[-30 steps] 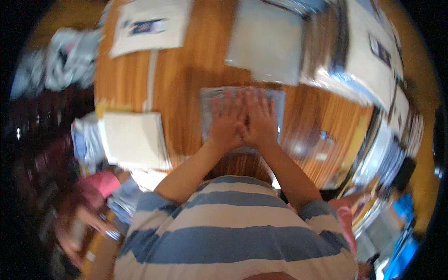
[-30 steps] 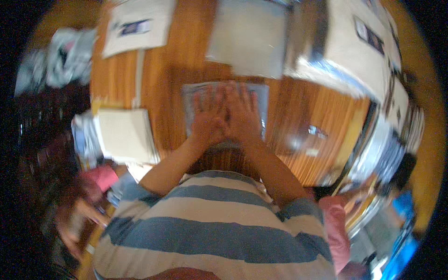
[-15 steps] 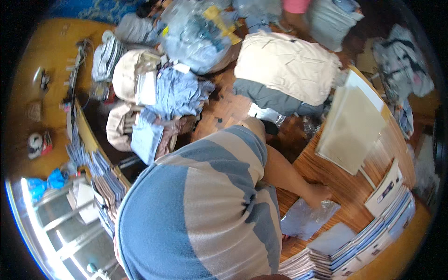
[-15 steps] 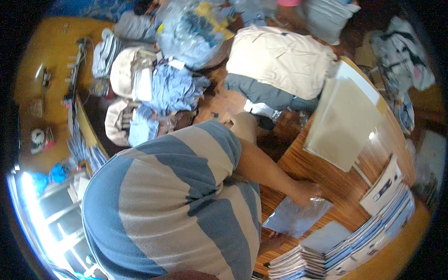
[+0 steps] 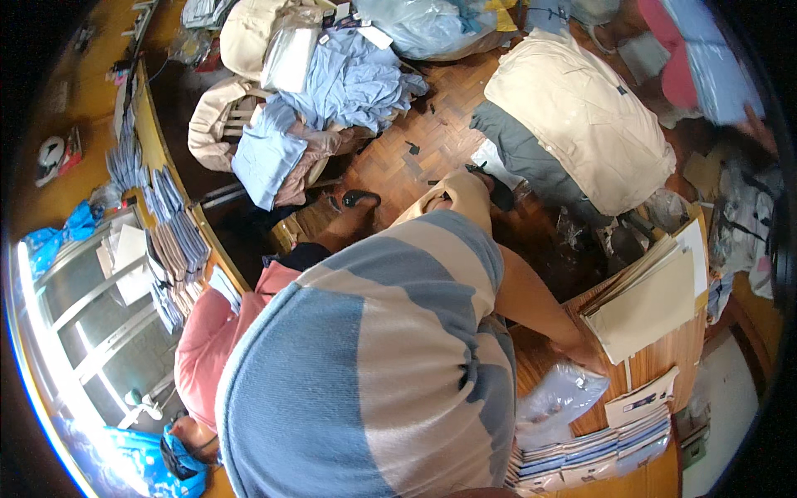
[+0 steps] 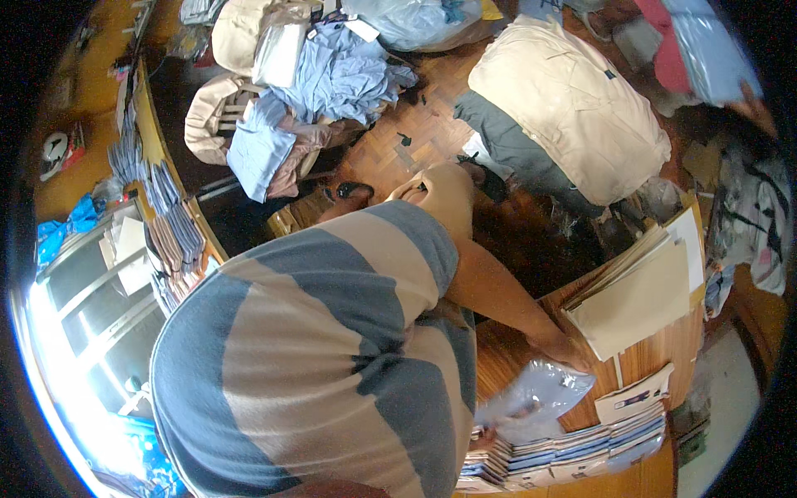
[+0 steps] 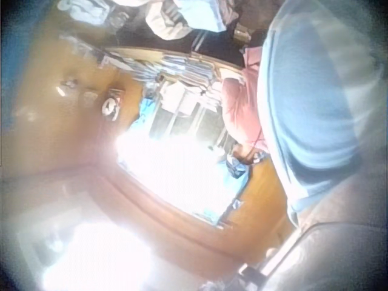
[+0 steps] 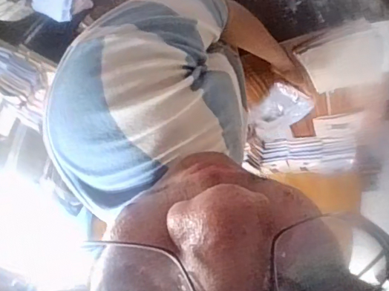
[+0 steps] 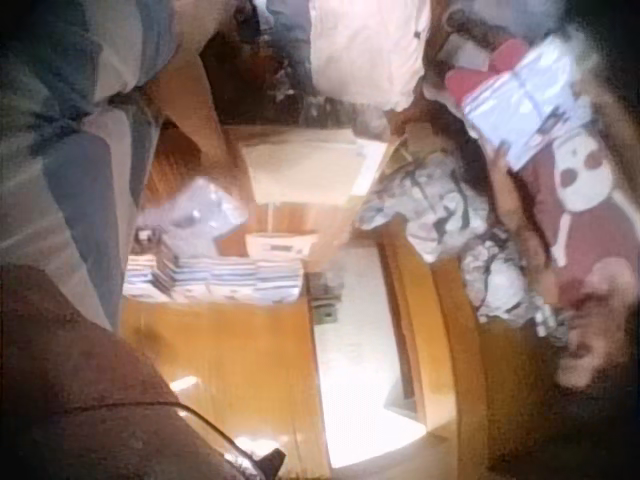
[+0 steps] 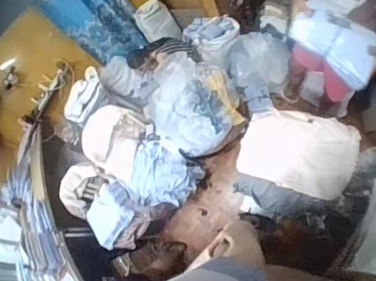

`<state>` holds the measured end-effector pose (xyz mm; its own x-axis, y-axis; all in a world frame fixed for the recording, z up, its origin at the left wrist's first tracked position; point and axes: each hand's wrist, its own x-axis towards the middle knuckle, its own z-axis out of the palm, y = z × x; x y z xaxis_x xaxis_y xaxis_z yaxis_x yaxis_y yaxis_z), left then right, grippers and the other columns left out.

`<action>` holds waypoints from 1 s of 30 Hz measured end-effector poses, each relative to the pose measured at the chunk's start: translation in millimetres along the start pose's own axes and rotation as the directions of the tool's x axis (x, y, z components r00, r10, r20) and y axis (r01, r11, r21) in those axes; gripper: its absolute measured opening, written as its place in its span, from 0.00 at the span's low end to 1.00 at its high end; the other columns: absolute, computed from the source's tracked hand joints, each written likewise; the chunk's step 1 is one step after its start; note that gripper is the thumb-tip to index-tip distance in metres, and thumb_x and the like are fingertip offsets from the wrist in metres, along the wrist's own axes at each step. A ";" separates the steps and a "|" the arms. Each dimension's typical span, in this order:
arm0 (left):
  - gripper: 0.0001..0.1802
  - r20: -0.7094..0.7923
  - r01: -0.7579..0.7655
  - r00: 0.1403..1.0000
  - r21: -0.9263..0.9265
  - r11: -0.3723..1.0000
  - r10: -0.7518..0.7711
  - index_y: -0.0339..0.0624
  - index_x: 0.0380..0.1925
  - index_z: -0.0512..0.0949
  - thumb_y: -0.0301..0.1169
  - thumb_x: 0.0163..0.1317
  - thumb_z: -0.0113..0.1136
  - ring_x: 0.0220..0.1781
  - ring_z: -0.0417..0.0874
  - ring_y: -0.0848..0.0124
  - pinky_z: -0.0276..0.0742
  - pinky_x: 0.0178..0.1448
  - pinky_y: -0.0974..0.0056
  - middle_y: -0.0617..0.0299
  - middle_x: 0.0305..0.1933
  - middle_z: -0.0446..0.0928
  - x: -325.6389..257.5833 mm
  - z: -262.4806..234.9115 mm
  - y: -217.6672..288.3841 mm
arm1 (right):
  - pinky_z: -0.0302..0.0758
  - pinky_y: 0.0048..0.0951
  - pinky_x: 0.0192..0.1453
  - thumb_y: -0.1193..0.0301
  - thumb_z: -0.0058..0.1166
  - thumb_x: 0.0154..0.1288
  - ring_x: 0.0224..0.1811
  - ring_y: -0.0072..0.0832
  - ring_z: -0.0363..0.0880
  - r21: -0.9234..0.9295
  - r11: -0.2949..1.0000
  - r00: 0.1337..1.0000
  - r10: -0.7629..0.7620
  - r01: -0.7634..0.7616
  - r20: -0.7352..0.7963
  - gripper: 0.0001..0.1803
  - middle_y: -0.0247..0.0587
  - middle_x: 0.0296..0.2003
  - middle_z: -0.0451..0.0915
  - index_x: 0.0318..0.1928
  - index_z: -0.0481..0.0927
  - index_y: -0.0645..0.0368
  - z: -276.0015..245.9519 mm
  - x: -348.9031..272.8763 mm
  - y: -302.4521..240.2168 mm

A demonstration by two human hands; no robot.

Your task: The person places folded shirts into plastic bags, seals the bags, and organizes them into stacks on a table. The person handles both blue and tan shirts, picking them up from piles and placing them into clear plastic packaging one at a time.

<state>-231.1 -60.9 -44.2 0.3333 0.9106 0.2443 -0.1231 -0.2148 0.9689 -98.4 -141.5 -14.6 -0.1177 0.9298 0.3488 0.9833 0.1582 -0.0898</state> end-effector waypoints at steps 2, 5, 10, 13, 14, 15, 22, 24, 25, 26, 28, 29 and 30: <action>0.21 0.247 0.332 0.928 -0.210 0.920 -0.279 0.36 0.50 0.83 0.30 0.55 0.60 0.47 0.84 0.49 0.79 0.52 0.49 0.44 0.43 0.84 -2.9 -13.6 -15.3 | 0.61 0.50 0.75 0.53 0.40 0.77 0.69 0.52 0.68 0.039 0.997 0.997 -0.068 0.067 0.022 0.31 0.57 0.66 0.72 0.65 0.71 0.68 5.8 8.9 0.3; 0.20 0.438 0.524 0.780 -0.069 0.849 -0.446 0.30 0.47 0.82 0.29 0.53 0.59 0.43 0.84 0.50 0.79 0.48 0.49 0.42 0.43 0.84 -4.3 -24.3 -14.5 | 0.60 0.50 0.75 0.54 0.40 0.78 0.70 0.53 0.67 0.072 0.993 0.994 -0.096 0.092 0.054 0.31 0.58 0.67 0.70 0.66 0.70 0.68 5.0 2.2 -5.7; 0.17 0.385 0.498 0.784 0.078 0.864 -0.487 0.27 0.42 0.82 0.26 0.52 0.59 0.39 0.84 0.51 0.79 0.42 0.47 0.40 0.41 0.84 -5.7 -6.4 -13.4 | 0.58 0.50 0.76 0.56 0.41 0.79 0.71 0.54 0.65 0.127 0.985 0.985 -0.134 0.120 0.107 0.30 0.58 0.68 0.68 0.68 0.68 0.69 5.4 -5.6 -9.7; 0.16 0.300 0.458 0.826 0.137 0.879 -0.477 0.29 0.41 0.82 0.25 0.52 0.58 0.38 0.84 0.51 0.79 0.41 0.47 0.41 0.40 0.84 -3.7 31.3 -53.4 | 0.58 0.50 0.77 0.57 0.41 0.79 0.72 0.54 0.64 0.171 0.978 0.982 -0.141 0.119 0.127 0.30 0.59 0.69 0.67 0.69 0.67 0.69 6.3 -10.3 -12.2; 0.16 0.321 0.455 0.822 0.124 0.882 -0.470 0.30 0.40 0.82 0.25 0.52 0.57 0.38 0.84 0.51 0.79 0.41 0.48 0.41 0.39 0.84 -9.2 34.0 -59.8 | 0.57 0.50 0.77 0.57 0.41 0.79 0.72 0.54 0.64 0.177 0.980 0.984 -0.114 0.089 0.136 0.30 0.59 0.69 0.67 0.69 0.66 0.69 4.1 -18.5 -15.1; 0.16 0.355 0.444 0.819 0.109 0.889 -0.452 0.30 0.40 0.82 0.25 0.52 0.57 0.38 0.84 0.51 0.79 0.41 0.48 0.41 0.39 0.84 -16.4 34.1 -55.5 | 0.57 0.50 0.77 0.58 0.41 0.79 0.73 0.54 0.63 0.169 0.984 0.987 -0.078 0.054 0.138 0.30 0.59 0.70 0.66 0.70 0.66 0.69 6.9 -27.5 -16.7; 0.15 0.353 0.391 0.872 -0.087 0.916 -0.339 0.39 0.44 0.82 0.27 0.57 0.57 0.42 0.83 0.62 0.78 0.48 0.52 0.50 0.40 0.85 -26.3 -23.6 -2.3 | 0.52 0.52 0.80 0.56 0.41 0.80 0.76 0.56 0.58 0.080 0.992 0.995 0.096 -0.098 0.019 0.32 0.59 0.73 0.62 0.72 0.63 0.69 3.2 -43.2 -13.0; 0.16 0.355 0.425 0.867 -0.160 0.891 -0.350 0.43 0.46 0.82 0.33 0.58 0.62 0.46 0.82 0.65 0.78 0.53 0.56 0.53 0.42 0.86 -28.3 -20.5 -6.6 | 0.47 0.53 0.81 0.53 0.40 0.80 0.78 0.57 0.53 0.062 0.990 0.985 0.122 -0.130 0.123 0.35 0.58 0.75 0.58 0.74 0.60 0.69 -2.7 -42.1 -5.9; 0.25 0.424 0.421 0.830 -0.047 0.906 -0.363 0.43 0.55 0.78 0.38 0.57 0.66 0.49 0.84 0.62 0.79 0.56 0.55 0.51 0.47 0.84 -25.2 -28.6 3.5 | 0.44 0.53 0.81 0.52 0.38 0.80 0.79 0.56 0.50 0.033 0.981 0.965 0.183 -0.192 0.188 0.36 0.57 0.76 0.55 0.75 0.57 0.67 -3.1 -44.3 -6.6; 0.38 0.388 0.404 0.798 0.224 0.887 -0.461 0.43 0.65 0.69 0.39 0.54 0.70 0.52 0.84 0.56 0.79 0.58 0.55 0.47 0.53 0.82 -27.0 -35.2 9.6 | 0.44 0.53 0.81 0.52 0.39 0.80 0.79 0.56 0.49 0.100 0.968 0.959 0.209 -0.230 0.191 0.36 0.55 0.77 0.54 0.76 0.57 0.66 -5.3 -42.1 -8.8; 0.46 0.576 0.362 0.709 0.196 0.911 -0.406 0.42 0.70 0.61 0.36 0.52 0.73 0.62 0.79 0.51 0.75 0.65 0.53 0.41 0.61 0.76 -14.1 -59.3 43.9 | 0.46 0.52 0.81 0.52 0.44 0.78 0.79 0.56 0.50 0.504 0.750 0.889 0.450 -0.429 0.087 0.38 0.55 0.77 0.55 0.75 0.57 0.66 -24.7 -49.1 -19.4; 0.47 0.554 0.278 0.760 0.194 0.941 -0.339 0.42 0.71 0.61 0.35 0.51 0.74 0.65 0.77 0.51 0.73 0.67 0.52 0.41 0.63 0.75 -19.7 -50.8 22.8 | 0.48 0.52 0.80 0.51 0.46 0.76 0.79 0.56 0.52 0.399 0.836 0.923 0.376 -0.376 0.083 0.38 0.55 0.76 0.56 0.75 0.59 0.65 -36.1 -60.4 -11.5; 0.47 0.597 0.236 0.718 0.275 0.932 -0.358 0.42 0.71 0.62 0.34 0.51 0.74 0.68 0.75 0.51 0.70 0.70 0.52 0.42 0.65 0.74 -13.0 -52.0 40.9 | 0.50 0.51 0.80 0.51 0.49 0.75 0.78 0.55 0.53 0.267 0.896 0.934 0.342 -0.356 0.101 0.38 0.55 0.76 0.57 0.74 0.60 0.64 -51.5 -91.0 -1.4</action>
<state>-289.0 -63.2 -9.9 0.8416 0.5195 -0.1475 0.2212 -0.0825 0.9717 -81.9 -243.5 1.8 0.2122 0.9563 0.2013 0.8855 -0.1010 -0.4535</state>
